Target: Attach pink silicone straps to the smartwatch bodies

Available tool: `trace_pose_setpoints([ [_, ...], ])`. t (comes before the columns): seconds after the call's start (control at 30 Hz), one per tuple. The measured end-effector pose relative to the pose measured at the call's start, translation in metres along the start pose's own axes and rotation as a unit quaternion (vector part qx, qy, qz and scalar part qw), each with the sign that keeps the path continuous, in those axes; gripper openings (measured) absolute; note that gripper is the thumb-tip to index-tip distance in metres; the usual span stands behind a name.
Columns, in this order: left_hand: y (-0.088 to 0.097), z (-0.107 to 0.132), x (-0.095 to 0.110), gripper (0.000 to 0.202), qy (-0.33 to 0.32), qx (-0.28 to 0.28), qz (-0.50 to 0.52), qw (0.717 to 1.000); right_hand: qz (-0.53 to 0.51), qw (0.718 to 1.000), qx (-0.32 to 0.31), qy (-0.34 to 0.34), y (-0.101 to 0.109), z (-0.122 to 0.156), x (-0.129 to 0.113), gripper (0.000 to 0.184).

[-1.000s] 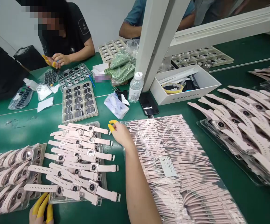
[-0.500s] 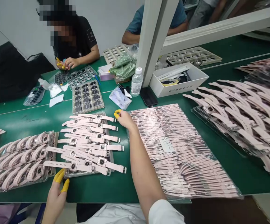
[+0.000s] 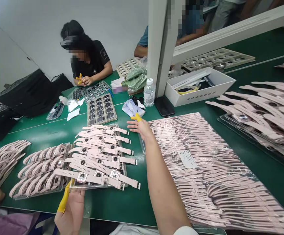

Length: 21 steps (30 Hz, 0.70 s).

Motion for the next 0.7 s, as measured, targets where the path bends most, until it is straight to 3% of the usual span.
trace_pose_setpoints([
  [0.1, -0.021, 0.006, -0.01, 0.052, -0.012, -0.017, 0.008, 1.0, -0.152, 0.987, 0.007, -0.058, 0.009, 0.0, -0.011, 0.046],
  [0.2, -0.031, 0.007, -0.025, 0.058, 0.002, -0.032, -0.001, 0.999, -0.206, 0.976, 0.034, -0.062, 0.017, -0.005, -0.014, 0.049],
  [0.43, -0.027, -0.015, -0.043, 0.052, 0.098, 0.008, -0.05, 0.994, -0.328, 0.933, 0.116, -0.094, 0.023, -0.013, -0.016, 0.034],
  [0.57, -0.022, -0.029, -0.04, 0.048, 0.055, -0.024, -0.089, 0.994, -0.365, 0.915, 0.132, -0.113, 0.022, -0.012, -0.022, 0.028],
  [0.7, -0.033, -0.028, -0.025, 0.05, -0.008, -0.028, -0.129, 0.991, -0.374, 0.912, 0.13, -0.107, 0.021, -0.015, -0.024, 0.024],
])
Point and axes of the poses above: each hand's wrist, its own z-axis away from the middle knuckle, its own y-axis out of the back of the hand, x = y × z, the point moved 1 cm from there along -z, towards the middle knuckle, and after that the axes turned 11 degrees about x, right-handed, at the moved point
